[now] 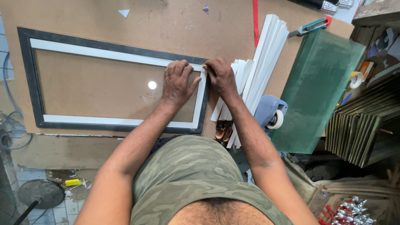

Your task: The person assembles a picture frame on a workbench: they position the frame with its glass and backing board, fit white matboard strips along the inside edges, and use a tape dispenser to tape the frame edges, pressing the pieces into place.

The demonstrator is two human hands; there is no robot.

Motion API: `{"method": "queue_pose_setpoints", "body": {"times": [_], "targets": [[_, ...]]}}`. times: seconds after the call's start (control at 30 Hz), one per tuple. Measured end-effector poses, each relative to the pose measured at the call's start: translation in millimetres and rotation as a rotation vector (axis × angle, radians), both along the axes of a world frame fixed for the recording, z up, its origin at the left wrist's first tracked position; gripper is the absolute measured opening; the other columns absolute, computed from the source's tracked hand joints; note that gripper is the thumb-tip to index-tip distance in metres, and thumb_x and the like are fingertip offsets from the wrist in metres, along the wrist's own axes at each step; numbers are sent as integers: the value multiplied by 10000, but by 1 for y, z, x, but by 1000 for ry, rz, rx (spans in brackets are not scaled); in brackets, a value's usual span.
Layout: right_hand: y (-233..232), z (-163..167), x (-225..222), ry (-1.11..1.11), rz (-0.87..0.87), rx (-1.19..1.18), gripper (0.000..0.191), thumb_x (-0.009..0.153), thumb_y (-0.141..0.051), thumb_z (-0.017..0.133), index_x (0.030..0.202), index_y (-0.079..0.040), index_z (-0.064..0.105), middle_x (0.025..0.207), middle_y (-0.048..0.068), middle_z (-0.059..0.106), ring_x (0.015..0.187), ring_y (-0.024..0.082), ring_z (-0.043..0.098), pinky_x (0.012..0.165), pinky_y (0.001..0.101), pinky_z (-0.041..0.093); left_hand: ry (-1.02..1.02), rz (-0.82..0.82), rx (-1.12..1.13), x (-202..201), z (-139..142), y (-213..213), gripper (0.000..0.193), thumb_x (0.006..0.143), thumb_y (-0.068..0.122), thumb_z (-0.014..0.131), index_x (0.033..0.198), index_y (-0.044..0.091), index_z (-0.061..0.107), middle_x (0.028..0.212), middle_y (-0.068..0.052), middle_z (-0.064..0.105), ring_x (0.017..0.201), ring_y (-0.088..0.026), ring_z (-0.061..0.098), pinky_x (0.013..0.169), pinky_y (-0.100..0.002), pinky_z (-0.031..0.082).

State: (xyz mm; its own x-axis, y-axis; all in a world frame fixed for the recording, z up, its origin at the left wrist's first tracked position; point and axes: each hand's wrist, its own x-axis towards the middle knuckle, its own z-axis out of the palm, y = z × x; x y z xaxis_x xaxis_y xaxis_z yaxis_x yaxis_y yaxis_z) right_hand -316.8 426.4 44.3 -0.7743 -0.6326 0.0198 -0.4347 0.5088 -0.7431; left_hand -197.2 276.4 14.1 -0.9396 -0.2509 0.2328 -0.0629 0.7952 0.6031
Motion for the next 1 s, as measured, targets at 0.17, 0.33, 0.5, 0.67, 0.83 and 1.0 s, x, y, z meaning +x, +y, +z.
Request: {"method": "queue_pose_setpoints", "body": {"times": [0.17,0.33,0.5,0.67,0.83,1.0], "targets": [[-4,-1,-3,32,18,69,81,970,-116,751,1022,-68,711,913,86,643,788,223,696,656,361,561,5,11,-10,0,1,-2,450,872,337,867,1151,101,603,1251,-83,504,1262,-282,472,1107,-463,390],[-3,-4,0,95,32,81,90,963,-146,751,1009,-81,708,922,68,650,792,205,697,649,345,584,-10,11,-21,-2,1,-2,461,867,349,871,1150,107,599,1247,-80,500,1254,-279,470,1097,-464,385],[-7,-7,5,236,47,176,127,965,-170,767,989,-76,685,921,66,642,773,207,690,628,325,591,-32,10,-7,-2,2,-1,470,871,362,868,1162,112,596,1254,-77,496,1264,-280,468,1098,-466,383],[-11,-2,5,161,-104,157,421,856,-228,804,1154,-6,606,926,105,621,727,206,673,580,325,576,-25,7,-37,0,1,1,462,880,377,845,1163,110,594,1264,-82,490,1272,-280,460,1115,-479,368],[4,2,18,116,-201,61,287,971,-195,747,1171,-41,609,1002,92,620,781,173,682,636,295,603,-16,-16,-72,2,-1,2,447,932,393,818,1179,109,577,1254,-92,469,1274,-280,445,1131,-485,355],[25,-2,55,173,-193,50,175,1025,-149,707,1167,-50,685,1035,76,621,823,184,663,701,318,592,-2,-11,-76,4,-1,4,432,935,354,815,1194,107,571,1269,-90,468,1290,-279,445,1147,-473,358]]}}
